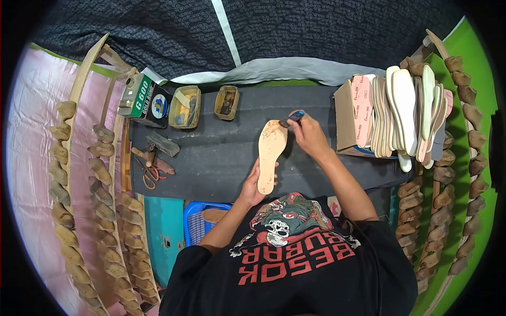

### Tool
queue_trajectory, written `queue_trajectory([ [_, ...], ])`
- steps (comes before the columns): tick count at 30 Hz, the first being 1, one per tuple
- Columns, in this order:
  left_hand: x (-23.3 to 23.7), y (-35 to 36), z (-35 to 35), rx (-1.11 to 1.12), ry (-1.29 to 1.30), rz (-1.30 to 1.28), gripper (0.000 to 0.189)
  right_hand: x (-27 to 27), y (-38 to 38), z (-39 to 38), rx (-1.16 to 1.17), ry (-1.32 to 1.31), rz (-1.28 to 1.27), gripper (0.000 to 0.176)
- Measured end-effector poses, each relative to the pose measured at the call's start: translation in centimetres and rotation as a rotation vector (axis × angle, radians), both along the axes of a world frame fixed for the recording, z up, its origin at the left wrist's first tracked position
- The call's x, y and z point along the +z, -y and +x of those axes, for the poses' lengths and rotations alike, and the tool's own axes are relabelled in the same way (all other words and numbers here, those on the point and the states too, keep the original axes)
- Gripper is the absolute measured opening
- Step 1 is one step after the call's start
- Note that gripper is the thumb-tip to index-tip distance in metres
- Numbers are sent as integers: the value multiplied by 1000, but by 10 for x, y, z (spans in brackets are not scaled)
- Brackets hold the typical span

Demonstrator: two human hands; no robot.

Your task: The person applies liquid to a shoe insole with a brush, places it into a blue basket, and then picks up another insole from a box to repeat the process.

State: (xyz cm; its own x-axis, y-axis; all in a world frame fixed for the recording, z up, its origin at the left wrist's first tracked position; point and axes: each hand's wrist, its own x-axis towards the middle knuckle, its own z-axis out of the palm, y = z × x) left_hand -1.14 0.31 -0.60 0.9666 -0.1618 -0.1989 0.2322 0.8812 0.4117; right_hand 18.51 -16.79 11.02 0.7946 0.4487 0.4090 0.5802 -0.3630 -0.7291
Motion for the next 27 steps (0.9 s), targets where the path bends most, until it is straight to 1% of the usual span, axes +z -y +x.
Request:
queue_trajectory([
  [3,-2,-1,1,-25,2,-8,67,3,5,3,-19,-22,8,11],
  [6,-6,0,0,-15,7,-7,67,9,6,-8,57,-24,19,12],
  [9,-5,-1,2,7,-14,18,67,11,5,-21,85,-63,18,12],
  [10,-3,0,2,12,-19,21,67,8,5,-20,79,-26,36,14],
  [13,1,2,1,15,-25,16,68,8,9,-11,-12,-29,36,14],
  [17,3,2,2,-2,-13,6,68,13,13,-3,-43,-20,29,13],
  [24,1,1,-1,33,-26,13,67,15,7,-31,66,-30,15,12],
  [27,-1,2,-3,33,-28,8,68,12,7,-29,63,-42,1,14],
])
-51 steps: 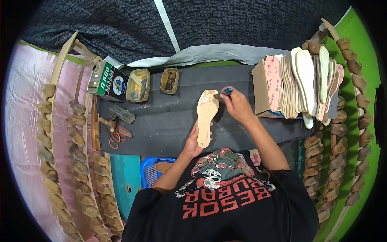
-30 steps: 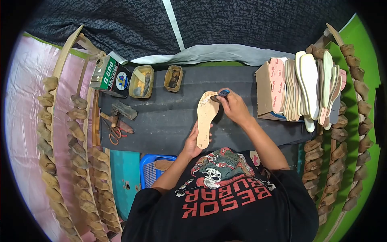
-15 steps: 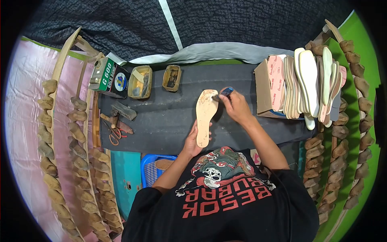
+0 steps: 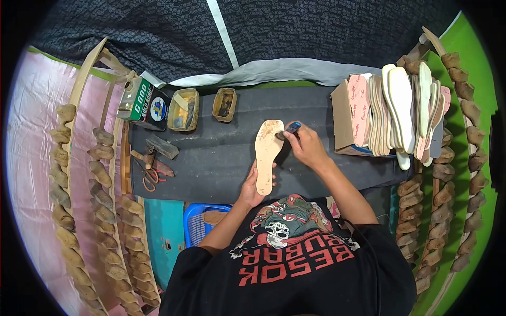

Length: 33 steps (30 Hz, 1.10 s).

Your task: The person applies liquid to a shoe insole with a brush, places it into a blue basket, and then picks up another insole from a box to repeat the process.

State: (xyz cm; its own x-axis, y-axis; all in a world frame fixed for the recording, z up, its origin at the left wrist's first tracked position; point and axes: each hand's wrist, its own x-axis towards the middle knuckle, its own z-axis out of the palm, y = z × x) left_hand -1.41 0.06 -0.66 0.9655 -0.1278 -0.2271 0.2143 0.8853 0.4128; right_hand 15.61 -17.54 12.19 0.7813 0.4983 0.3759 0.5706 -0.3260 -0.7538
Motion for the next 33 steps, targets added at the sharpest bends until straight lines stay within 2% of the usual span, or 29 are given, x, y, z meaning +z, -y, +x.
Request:
queue_trajectory([
  [6,2,4,-5,-42,23,-40,69,15,8,20,-88,66,14,10],
  [18,13,5,-12,-63,17,-4,72,24,10,7,-62,239,81,13],
  [33,11,5,-18,-57,4,-16,71,11,12,-21,95,117,7,13],
])
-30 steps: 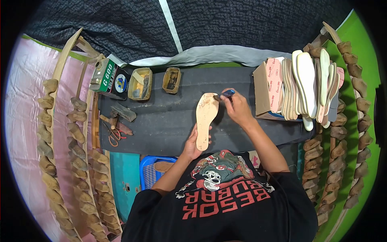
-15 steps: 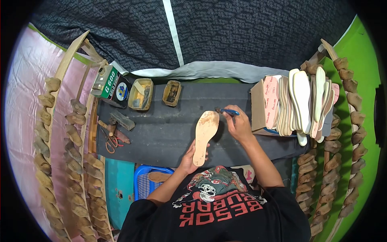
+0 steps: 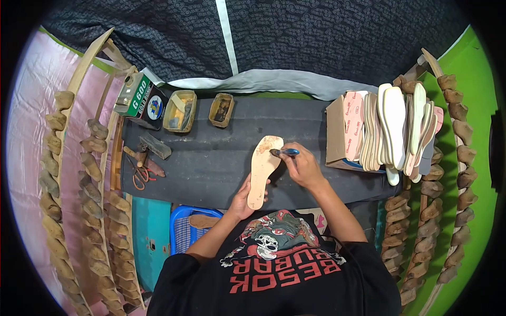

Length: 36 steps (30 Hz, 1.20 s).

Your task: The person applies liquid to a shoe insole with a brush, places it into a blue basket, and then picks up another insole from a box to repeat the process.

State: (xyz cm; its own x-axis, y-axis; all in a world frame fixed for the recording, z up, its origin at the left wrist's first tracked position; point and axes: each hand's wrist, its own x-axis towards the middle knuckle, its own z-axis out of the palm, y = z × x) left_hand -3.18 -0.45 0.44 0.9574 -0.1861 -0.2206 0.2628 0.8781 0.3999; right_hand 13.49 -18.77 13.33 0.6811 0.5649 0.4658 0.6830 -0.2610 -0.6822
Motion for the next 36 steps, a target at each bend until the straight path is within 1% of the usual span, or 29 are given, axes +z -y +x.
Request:
queue_trajectory([
  [4,4,0,-2,-19,-13,-1,71,7,2,11,-110,14,36,11],
  [7,3,0,-4,-20,1,-23,72,12,0,12,-114,13,10,14],
  [10,1,-3,-6,-25,-3,-23,73,6,-5,3,-80,22,-17,15],
  [14,-1,-8,-12,-5,36,-60,69,3,-17,-23,-58,-66,-69,17],
  [17,-4,-16,-14,-16,42,-76,70,-2,-21,-28,-78,-35,-15,15],
  [20,-5,-22,-16,-43,41,-79,72,5,-23,-26,-181,-46,-40,13],
  [23,-5,-25,-17,-75,48,-99,74,13,-25,-27,-228,-14,-52,13],
  [26,-6,-31,-13,-97,71,-108,75,12,-26,-39,-202,-32,-64,15],
  [33,5,-32,-16,-93,29,32,72,1,-18,-51,-136,-106,-54,13],
  [35,7,-27,-19,-85,10,69,70,-5,-11,-42,-154,-75,-9,12],
  [36,6,-24,-19,-77,24,39,70,-7,-9,-36,-169,-62,11,11],
])
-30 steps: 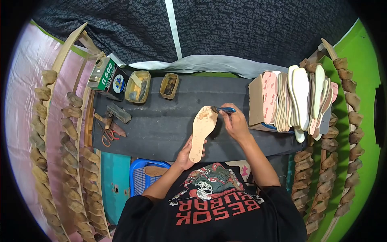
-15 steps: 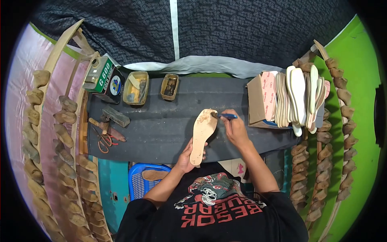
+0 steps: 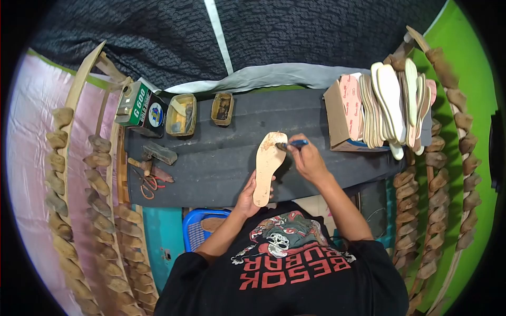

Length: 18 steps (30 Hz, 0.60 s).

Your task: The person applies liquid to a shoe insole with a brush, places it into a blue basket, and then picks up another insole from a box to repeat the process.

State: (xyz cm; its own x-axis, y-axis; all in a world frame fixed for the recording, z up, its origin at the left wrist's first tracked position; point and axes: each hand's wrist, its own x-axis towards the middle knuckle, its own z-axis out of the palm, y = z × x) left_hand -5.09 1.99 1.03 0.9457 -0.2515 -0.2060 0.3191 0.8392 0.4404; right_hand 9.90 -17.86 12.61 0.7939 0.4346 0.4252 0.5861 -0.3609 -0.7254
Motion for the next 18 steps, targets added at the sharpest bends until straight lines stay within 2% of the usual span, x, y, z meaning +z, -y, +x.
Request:
queue_trajectory([
  [3,-8,9,-1,35,-18,-25,69,3,4,18,-67,2,50,11],
  [10,-7,4,7,103,-12,-21,67,-7,-14,55,6,-24,42,12],
  [18,-12,-24,7,318,-3,26,68,-17,-102,102,86,-180,161,19],
])
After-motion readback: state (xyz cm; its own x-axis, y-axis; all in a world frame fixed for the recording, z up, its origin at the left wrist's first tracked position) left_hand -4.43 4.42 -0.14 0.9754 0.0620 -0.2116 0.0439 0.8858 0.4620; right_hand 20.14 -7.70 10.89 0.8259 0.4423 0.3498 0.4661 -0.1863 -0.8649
